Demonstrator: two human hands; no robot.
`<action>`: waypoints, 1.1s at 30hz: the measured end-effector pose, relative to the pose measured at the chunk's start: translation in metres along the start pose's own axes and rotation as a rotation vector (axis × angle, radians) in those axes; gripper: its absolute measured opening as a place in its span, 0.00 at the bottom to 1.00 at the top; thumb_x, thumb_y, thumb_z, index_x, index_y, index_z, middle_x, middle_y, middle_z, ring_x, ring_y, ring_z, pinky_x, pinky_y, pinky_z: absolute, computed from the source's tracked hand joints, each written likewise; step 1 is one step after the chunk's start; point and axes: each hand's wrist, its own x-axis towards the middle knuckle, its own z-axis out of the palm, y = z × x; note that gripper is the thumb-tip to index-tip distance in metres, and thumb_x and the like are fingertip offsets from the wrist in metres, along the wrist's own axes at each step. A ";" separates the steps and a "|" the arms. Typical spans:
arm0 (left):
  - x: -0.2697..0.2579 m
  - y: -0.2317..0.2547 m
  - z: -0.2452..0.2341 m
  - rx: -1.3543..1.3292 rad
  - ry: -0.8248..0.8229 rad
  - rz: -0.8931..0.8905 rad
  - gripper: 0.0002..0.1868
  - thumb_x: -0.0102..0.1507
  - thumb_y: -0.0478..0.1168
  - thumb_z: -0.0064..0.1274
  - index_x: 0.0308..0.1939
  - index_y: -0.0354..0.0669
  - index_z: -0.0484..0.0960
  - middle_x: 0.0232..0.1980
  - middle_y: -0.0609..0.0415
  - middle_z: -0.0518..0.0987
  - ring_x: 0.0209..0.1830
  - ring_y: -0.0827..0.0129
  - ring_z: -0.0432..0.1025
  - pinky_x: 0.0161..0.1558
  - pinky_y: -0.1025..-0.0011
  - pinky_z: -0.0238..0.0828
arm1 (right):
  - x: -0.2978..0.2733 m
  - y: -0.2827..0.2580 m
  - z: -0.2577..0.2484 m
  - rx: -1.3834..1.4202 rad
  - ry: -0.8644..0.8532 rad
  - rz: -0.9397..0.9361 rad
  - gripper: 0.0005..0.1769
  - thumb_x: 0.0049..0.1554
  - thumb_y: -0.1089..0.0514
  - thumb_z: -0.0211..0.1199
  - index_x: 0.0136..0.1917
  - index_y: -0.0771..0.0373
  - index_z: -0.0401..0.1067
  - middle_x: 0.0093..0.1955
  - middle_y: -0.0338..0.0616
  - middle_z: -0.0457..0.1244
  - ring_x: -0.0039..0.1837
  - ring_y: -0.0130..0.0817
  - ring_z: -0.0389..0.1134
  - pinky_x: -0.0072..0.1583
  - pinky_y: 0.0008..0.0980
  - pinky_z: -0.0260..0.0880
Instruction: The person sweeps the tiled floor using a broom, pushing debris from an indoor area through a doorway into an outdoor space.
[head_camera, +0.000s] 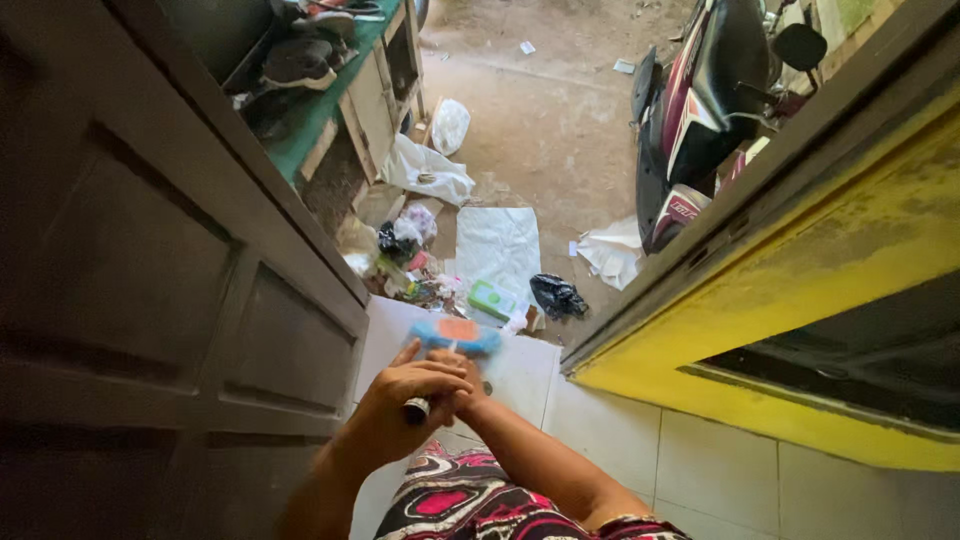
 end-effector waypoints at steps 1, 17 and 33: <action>-0.001 -0.004 0.000 0.076 0.001 0.006 0.05 0.59 0.39 0.65 0.37 0.45 0.89 0.45 0.51 0.88 0.53 0.60 0.81 0.70 0.43 0.52 | 0.006 0.003 -0.002 0.067 0.007 0.030 0.15 0.56 0.47 0.66 0.51 0.57 0.73 0.43 0.41 0.65 0.49 0.40 0.69 0.51 0.40 0.68; -0.011 0.043 -0.055 -0.041 0.072 0.008 0.07 0.59 0.40 0.65 0.40 0.45 0.89 0.47 0.52 0.89 0.55 0.63 0.83 0.75 0.46 0.50 | 0.001 -0.084 -0.103 0.148 0.091 -0.215 0.16 0.44 0.49 0.71 0.45 0.56 0.75 0.44 0.43 0.67 0.46 0.46 0.71 0.46 0.42 0.70; -0.018 -0.008 0.008 0.063 -0.086 0.036 0.06 0.58 0.38 0.67 0.39 0.49 0.89 0.42 0.54 0.88 0.55 0.62 0.80 0.71 0.39 0.44 | 0.024 -0.032 -0.080 0.186 0.470 0.028 0.13 0.55 0.48 0.69 0.41 0.58 0.72 0.40 0.49 0.68 0.43 0.55 0.70 0.44 0.47 0.68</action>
